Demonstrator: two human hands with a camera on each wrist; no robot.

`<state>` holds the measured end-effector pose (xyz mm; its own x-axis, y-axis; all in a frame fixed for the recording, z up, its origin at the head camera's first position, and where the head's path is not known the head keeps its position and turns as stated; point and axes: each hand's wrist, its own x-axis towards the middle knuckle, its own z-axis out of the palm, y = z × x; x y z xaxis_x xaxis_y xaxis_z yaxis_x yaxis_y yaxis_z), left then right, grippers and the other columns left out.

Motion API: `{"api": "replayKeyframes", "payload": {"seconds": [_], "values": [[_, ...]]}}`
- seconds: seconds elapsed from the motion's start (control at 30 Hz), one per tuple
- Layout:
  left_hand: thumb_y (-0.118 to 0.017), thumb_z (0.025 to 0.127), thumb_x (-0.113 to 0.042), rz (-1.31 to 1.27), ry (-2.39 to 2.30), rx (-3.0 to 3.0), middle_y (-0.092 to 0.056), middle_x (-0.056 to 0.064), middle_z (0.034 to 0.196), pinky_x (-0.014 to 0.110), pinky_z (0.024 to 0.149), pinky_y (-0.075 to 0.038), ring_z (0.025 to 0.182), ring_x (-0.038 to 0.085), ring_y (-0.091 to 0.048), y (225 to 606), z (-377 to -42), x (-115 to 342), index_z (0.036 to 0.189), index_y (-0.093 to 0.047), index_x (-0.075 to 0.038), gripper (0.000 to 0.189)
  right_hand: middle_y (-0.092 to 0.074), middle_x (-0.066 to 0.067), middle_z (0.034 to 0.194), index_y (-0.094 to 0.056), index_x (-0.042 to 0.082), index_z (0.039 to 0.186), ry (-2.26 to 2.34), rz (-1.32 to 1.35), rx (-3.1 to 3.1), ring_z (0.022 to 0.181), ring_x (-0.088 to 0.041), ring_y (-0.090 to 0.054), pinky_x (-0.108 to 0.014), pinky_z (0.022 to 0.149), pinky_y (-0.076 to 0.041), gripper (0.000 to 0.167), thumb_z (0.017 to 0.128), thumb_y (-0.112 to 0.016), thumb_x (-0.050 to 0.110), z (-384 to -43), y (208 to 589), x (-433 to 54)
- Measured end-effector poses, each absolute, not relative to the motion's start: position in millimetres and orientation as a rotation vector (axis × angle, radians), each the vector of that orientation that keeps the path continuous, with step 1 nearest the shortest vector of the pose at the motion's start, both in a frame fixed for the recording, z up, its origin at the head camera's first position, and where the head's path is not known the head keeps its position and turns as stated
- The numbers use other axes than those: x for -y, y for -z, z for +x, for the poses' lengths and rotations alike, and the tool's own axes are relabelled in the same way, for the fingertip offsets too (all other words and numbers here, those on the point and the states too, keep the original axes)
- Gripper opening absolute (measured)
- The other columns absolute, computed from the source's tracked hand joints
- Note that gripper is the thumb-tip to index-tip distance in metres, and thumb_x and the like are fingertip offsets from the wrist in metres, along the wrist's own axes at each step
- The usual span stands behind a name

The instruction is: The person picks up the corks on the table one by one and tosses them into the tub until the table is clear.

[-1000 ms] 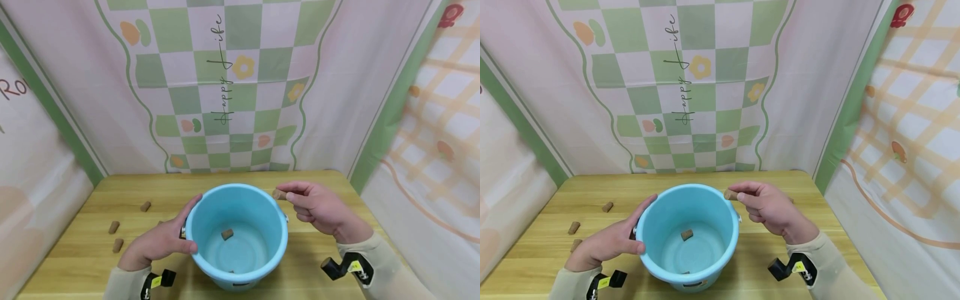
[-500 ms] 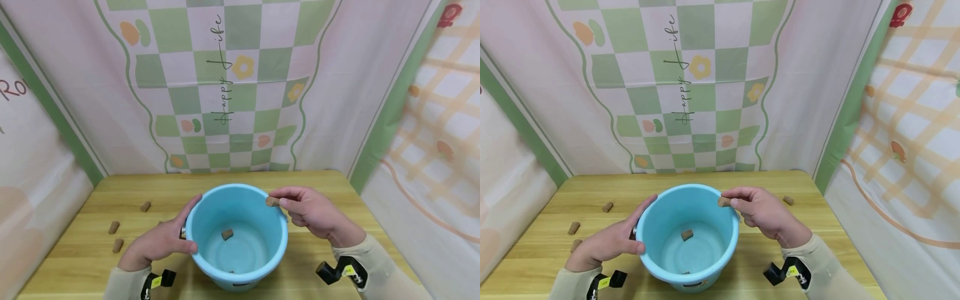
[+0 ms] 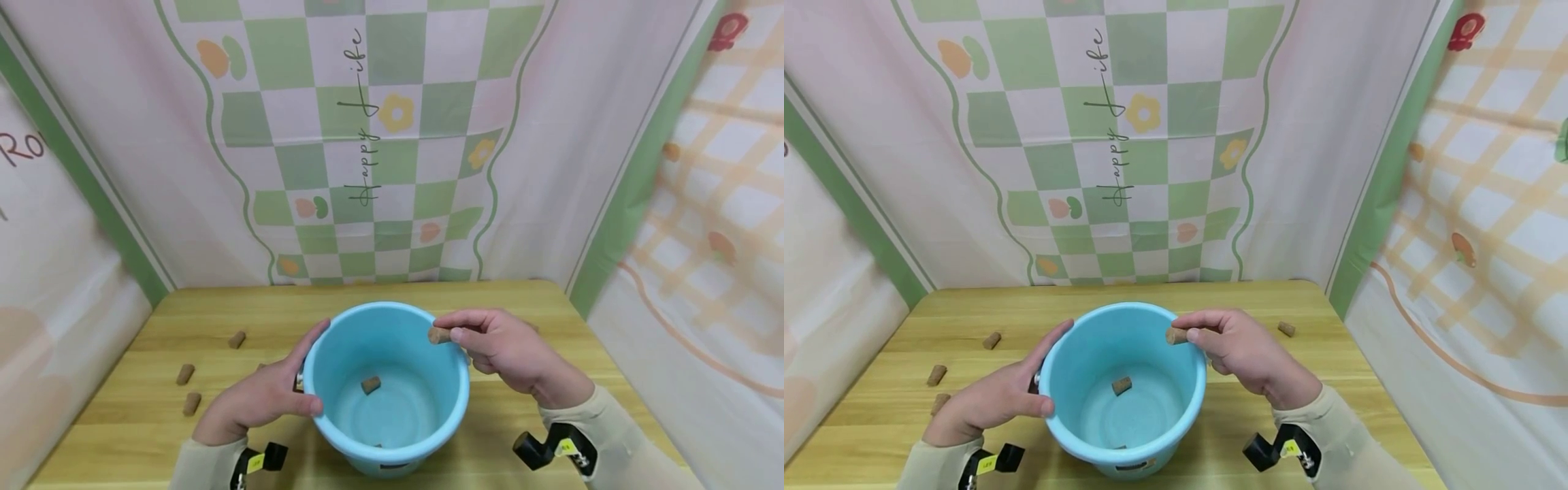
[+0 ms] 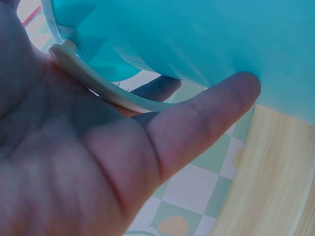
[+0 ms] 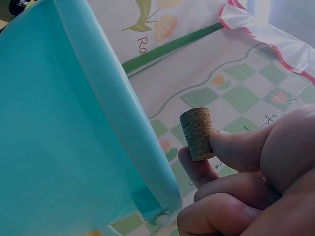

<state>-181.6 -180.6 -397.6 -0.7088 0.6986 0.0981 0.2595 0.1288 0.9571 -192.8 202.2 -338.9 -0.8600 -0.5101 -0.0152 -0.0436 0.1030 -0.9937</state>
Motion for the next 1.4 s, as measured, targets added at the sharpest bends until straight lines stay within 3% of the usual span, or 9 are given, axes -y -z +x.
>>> {"api": "replayKeyframes", "payload": {"seconds": [0.63, 0.93, 1.17, 1.4], "values": [[-0.078, 0.087, -0.036, 0.942, -1.602, -2.061, -0.032, 0.022, 0.152, 0.040, 0.096, -0.045, 0.127, 0.041, -0.044, 396, -181, 180, 0.160, 0.002, -0.031, 0.109, -0.065, -0.016, 0.113, -0.059, -0.008, 0.131, 1.798, -0.519, -2.093, 0.047, -0.007, -0.033, -0.020, 0.047, -0.031, 0.041, 0.103, -0.059, 0.023, -191, 337, -202], [-0.078, 0.088, -0.035, 0.951, -1.609, -2.048, -0.029, 0.021, 0.154, 0.040, 0.097, -0.044, 0.129, 0.042, -0.041, 396, -181, 180, 0.160, 0.002, -0.031, 0.108, -0.066, -0.008, 0.111, -0.072, 0.018, 0.119, 1.956, -0.527, -2.029, 0.047, -0.005, -0.032, -0.020, 0.046, -0.028, 0.022, 0.105, -0.055, 0.019, -202, 336, -227], [-0.078, 0.088, -0.035, 0.942, -1.604, -2.056, -0.030, 0.023, 0.153, 0.045, 0.096, -0.044, 0.128, 0.044, -0.042, 396, -181, 180, 0.160, 0.002, -0.031, 0.108, -0.067, -0.002, 0.113, -0.071, 0.020, 0.122, 2.065, -0.509, -1.929, 0.047, -0.003, -0.033, -0.021, 0.046, -0.025, 0.026, 0.107, -0.051, 0.016, -229, 349, -263], [-0.078, 0.088, -0.035, 0.942, -1.605, -2.049, -0.030, 0.023, 0.153, 0.050, 0.097, -0.043, 0.128, 0.044, -0.043, 396, -182, 180, 0.160, 0.003, -0.030, 0.109, -0.065, -0.001, 0.118, -0.071, 0.021, 0.121, 2.184, -0.329, -1.846, 0.046, -0.003, -0.032, -0.020, 0.046, -0.028, 0.024, 0.106, -0.053, 0.017, -253, 373, -309]]}}
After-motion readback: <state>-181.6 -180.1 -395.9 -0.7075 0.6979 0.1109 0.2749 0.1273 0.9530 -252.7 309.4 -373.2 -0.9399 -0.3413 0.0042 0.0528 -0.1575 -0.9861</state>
